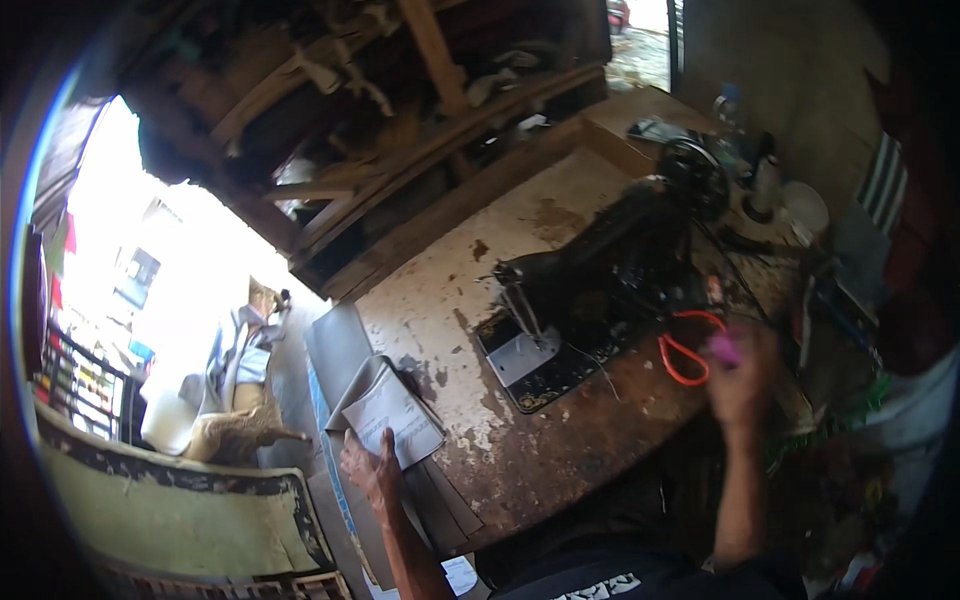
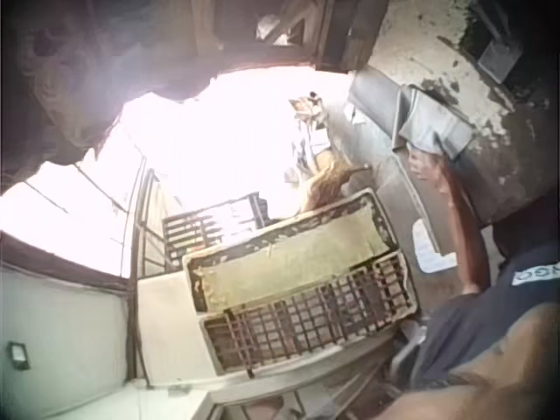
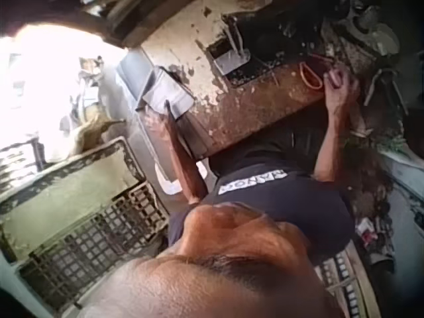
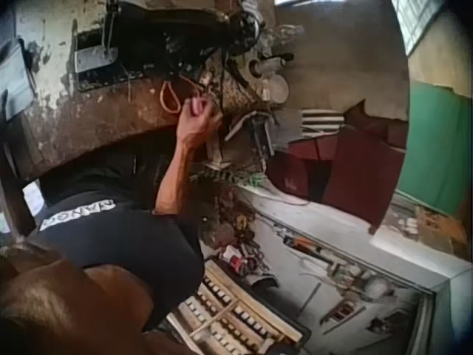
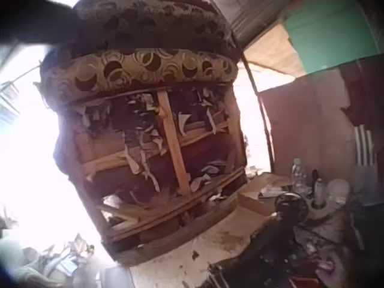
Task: The person aligns two pieces of vinyl fabric and stitches them together using a sewing machine, then uses scissors to trim the excess thread.
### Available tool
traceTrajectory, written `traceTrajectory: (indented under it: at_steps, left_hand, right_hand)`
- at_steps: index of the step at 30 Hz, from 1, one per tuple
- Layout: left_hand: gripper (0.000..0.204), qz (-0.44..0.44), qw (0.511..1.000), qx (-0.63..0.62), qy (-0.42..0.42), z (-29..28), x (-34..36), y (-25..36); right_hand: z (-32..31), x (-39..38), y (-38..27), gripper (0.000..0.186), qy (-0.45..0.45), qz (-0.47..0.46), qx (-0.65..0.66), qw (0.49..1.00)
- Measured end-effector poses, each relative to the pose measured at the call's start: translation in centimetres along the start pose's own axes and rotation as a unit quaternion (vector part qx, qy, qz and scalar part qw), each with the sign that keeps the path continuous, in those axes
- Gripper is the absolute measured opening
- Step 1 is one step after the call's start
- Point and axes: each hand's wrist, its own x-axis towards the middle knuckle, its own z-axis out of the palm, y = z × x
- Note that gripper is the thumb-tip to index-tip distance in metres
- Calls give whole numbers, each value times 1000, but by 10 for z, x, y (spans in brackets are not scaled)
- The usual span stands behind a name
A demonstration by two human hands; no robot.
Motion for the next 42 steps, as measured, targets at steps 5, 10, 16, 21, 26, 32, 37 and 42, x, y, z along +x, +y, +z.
traceTrajectory:
  at_steps: [5, 10, 16, 21, 26, 32, 37, 42]
  left_hand:
    - [92, -38, 999, 11, -8, 10, 20, 18]
    - [37, 34, 955, -252, -153, 12, 19, 21]
    - [32, 91, 719, -503, -471, -61, -106, 107]
    - [50, 68, 743, -506, -433, -76, -92, 91]
    - [56, 290, 941, -140, -100, -41, -20, 5]
    - [38, 339, 925, -83, -152, 6, 34, 27]
    - [23, 270, 944, -151, -117, -40, 19, 58]
    - [19, 370, 859, -308, -171, -104, -78, 117]
  right_hand:
    - [-50, 31, 161, 48, 98, 24, -270, 958]
    - [-23, 8, 52, 35, 112, -40, -94, 988]
    - [24, -56, -116, 85, -391, -251, 318, 826]
    - [48, -72, -64, 80, -440, -165, 415, 779]
    - [-45, 27, -19, 38, -31, 222, 294, 929]
    - [-108, 64, 285, 75, 159, 141, -158, 964]
    - [-49, 16, 99, 55, 149, 140, -16, 979]
    - [6, -45, -84, 88, -271, -71, 376, 883]
